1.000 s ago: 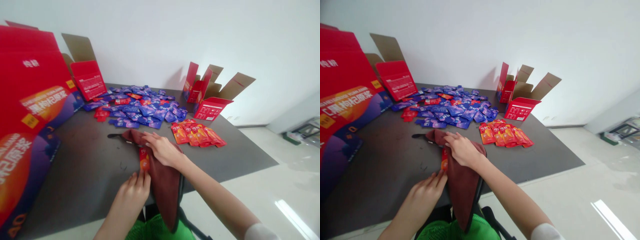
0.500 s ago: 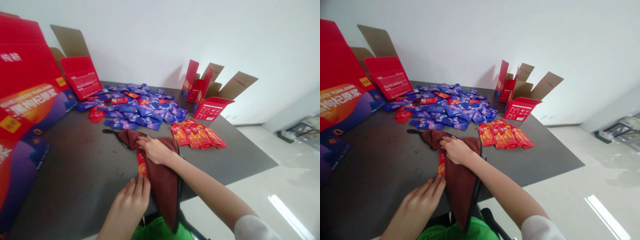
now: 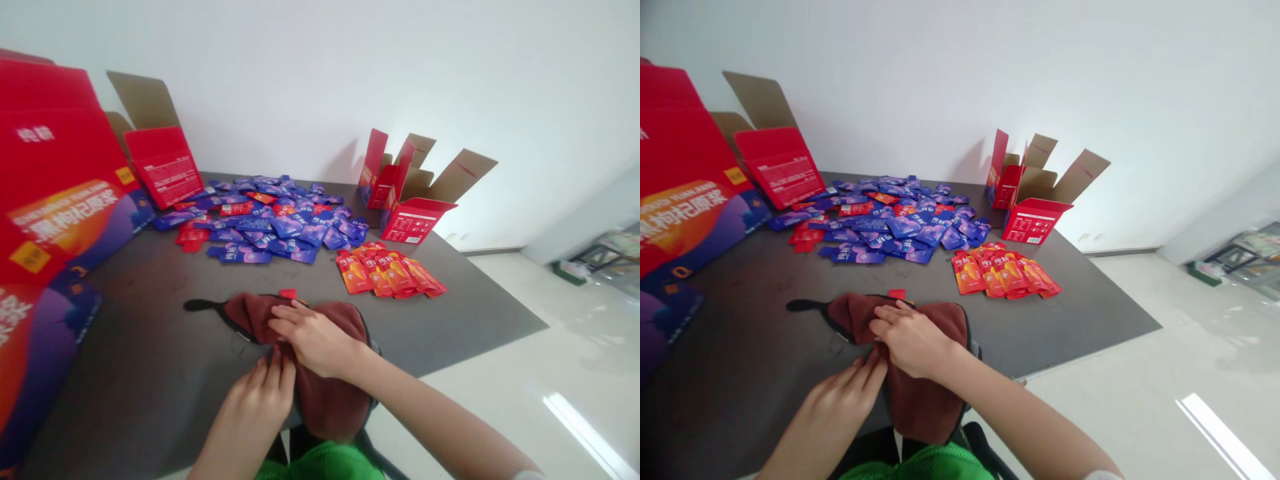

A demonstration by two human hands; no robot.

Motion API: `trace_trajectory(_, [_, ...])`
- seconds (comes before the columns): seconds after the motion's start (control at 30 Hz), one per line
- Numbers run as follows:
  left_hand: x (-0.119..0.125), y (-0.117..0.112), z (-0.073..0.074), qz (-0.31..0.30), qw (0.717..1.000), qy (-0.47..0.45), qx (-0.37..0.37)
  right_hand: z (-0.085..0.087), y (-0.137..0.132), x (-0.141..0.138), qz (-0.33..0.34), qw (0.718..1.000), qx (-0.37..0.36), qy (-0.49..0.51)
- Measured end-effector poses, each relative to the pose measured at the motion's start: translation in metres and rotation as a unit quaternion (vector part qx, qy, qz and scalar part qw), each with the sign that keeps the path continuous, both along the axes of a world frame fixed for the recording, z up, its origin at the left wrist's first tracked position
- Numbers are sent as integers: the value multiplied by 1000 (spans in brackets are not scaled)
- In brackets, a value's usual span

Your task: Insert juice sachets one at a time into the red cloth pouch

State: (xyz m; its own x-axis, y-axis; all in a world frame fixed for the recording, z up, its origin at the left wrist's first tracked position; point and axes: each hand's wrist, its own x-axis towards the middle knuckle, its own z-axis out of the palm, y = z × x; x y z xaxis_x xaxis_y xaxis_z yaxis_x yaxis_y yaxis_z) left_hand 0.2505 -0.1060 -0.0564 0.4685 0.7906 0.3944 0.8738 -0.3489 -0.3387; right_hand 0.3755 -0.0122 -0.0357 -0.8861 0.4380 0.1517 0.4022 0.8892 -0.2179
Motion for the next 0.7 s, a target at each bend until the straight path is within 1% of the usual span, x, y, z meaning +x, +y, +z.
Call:
trace_trajectory(0.07, [0,1,0,-6,1000,4,-5,-8,13,-7,-4,1000,-1,-2])
trace_trajectory(0.17, [0,1,-1,-4,1000,8,-19,-15,45,-21,-16,1000,-9,0])
trace_trajectory(0.23, [0,1,-1,5,1000,10,-29,-14,64,-27,-26,1000,-13,7])
trace_trajectory(0.3, [0,1,0,17,999,14,-45,-9,73,-29,-35,999,-15,16])
trace_trajectory(0.37, [1,1,2,27,998,19,-58,0,67,-23,-45,998,-14,34])
trace_trajectory(0.43, [2,0,1,31,997,24,-60,10,48,-12,-48,997,-16,61])
trace_trajectory(0.5, [2,-1,0,27,998,26,-57,14,25,1,-30,997,-24,66])
trace_trajectory(0.57, [2,-2,-3,27,998,21,-50,11,8,9,-1,999,-28,43])
trace_trajectory(0.6, [1,-2,-4,26,998,19,-47,7,4,10,9,999,-26,30])
trace_trajectory(0.63, [0,-2,-5,26,998,18,-45,2,3,9,15,999,-23,21])
trace_trajectory(0.7, [-2,-1,-5,17,999,19,-41,-9,13,2,14,1000,-14,12])
